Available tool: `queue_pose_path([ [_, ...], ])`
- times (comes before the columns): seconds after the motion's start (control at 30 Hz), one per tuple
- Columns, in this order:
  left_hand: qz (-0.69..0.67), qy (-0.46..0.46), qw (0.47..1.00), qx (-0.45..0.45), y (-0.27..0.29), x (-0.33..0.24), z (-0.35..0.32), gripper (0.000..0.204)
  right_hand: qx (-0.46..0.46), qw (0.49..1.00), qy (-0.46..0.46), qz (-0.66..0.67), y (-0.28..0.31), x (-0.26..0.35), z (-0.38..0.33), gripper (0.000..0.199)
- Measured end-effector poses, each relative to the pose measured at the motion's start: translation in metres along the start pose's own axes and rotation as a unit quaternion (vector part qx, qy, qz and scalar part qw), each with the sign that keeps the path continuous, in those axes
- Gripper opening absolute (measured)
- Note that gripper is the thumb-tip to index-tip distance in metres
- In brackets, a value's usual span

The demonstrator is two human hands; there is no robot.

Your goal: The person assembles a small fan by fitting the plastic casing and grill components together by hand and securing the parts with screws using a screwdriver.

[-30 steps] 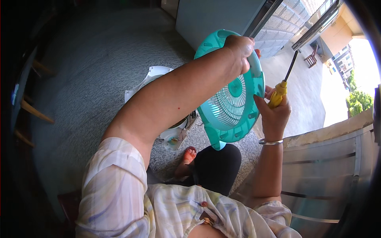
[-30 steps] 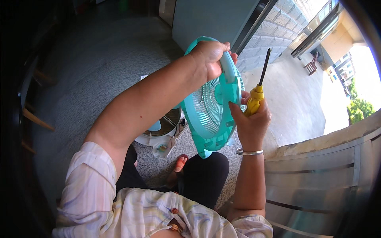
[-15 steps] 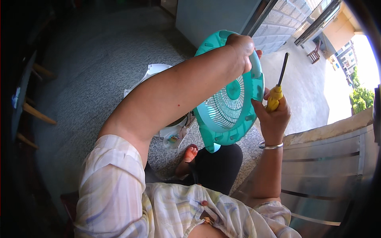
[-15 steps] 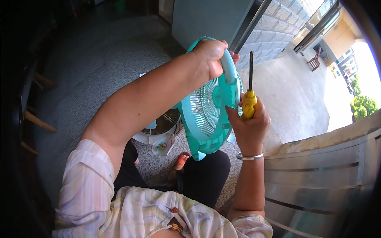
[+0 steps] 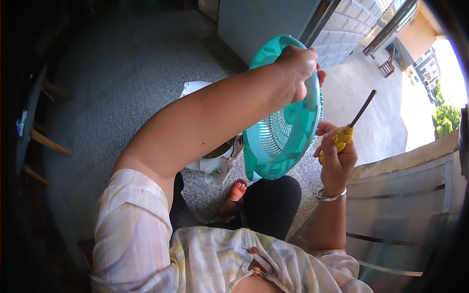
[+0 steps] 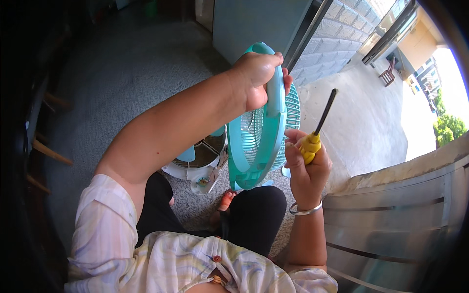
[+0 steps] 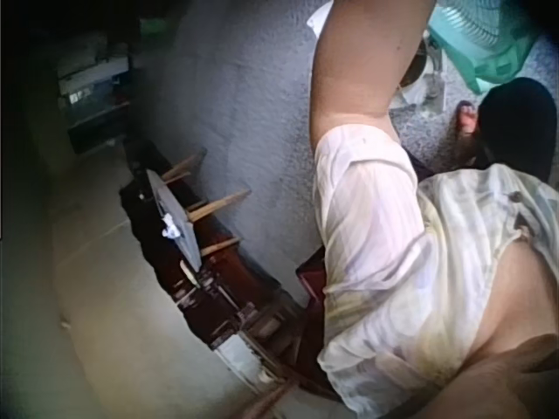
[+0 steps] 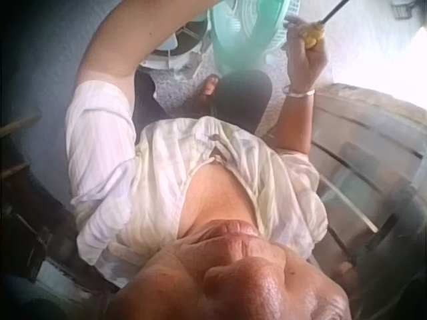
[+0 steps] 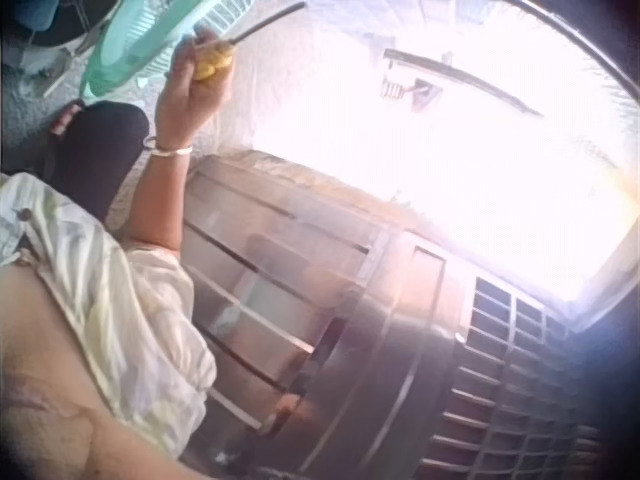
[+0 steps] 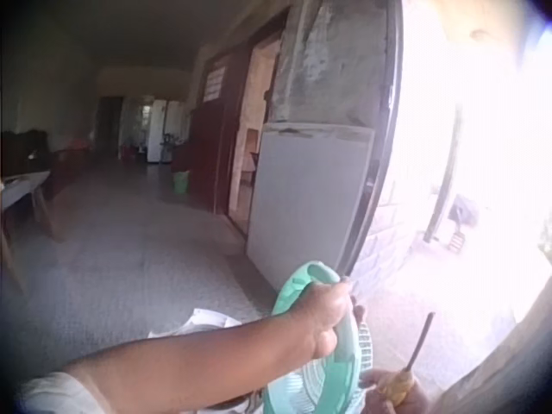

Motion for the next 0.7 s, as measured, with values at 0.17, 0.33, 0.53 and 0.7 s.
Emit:
queue_pose_path([
  [0.17, 0.068, -0.045, 0.996, 0.030, 0.009, -0.004, -0.016, 0.021, -0.003, 0.998, -0.023, 0.052, 0.009, 0.006, -0.008, 0.016],
  [0.33, 0.073, -0.046, 0.995, 0.055, 0.047, -0.007, -0.034, 0.034, 0.072, 0.992, -0.068, 0.080, -0.007, 0.012, -0.029, 0.019],
  [0.53, 0.046, -0.026, 0.993, 0.103, 0.094, -0.008, -0.044, 0.039, 0.119, 0.980, -0.126, 0.099, -0.010, 0.013, -0.051, 0.025],
  [0.7, -0.002, -0.008, 0.973, 0.230, 0.129, -0.009, -0.053, 0.045, 0.108, 0.968, -0.167, 0.153, -0.009, 0.019, -0.065, 0.027],
])
Point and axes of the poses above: each hand's wrist, its own z-axis towards the middle knuckle, its own y-axis out of the back of the hand, x = y × z, the point moved 5 cm from there along z, towards the middle knuckle, and after that the axes turned 13 degrees about y, right-handed, at the moved point
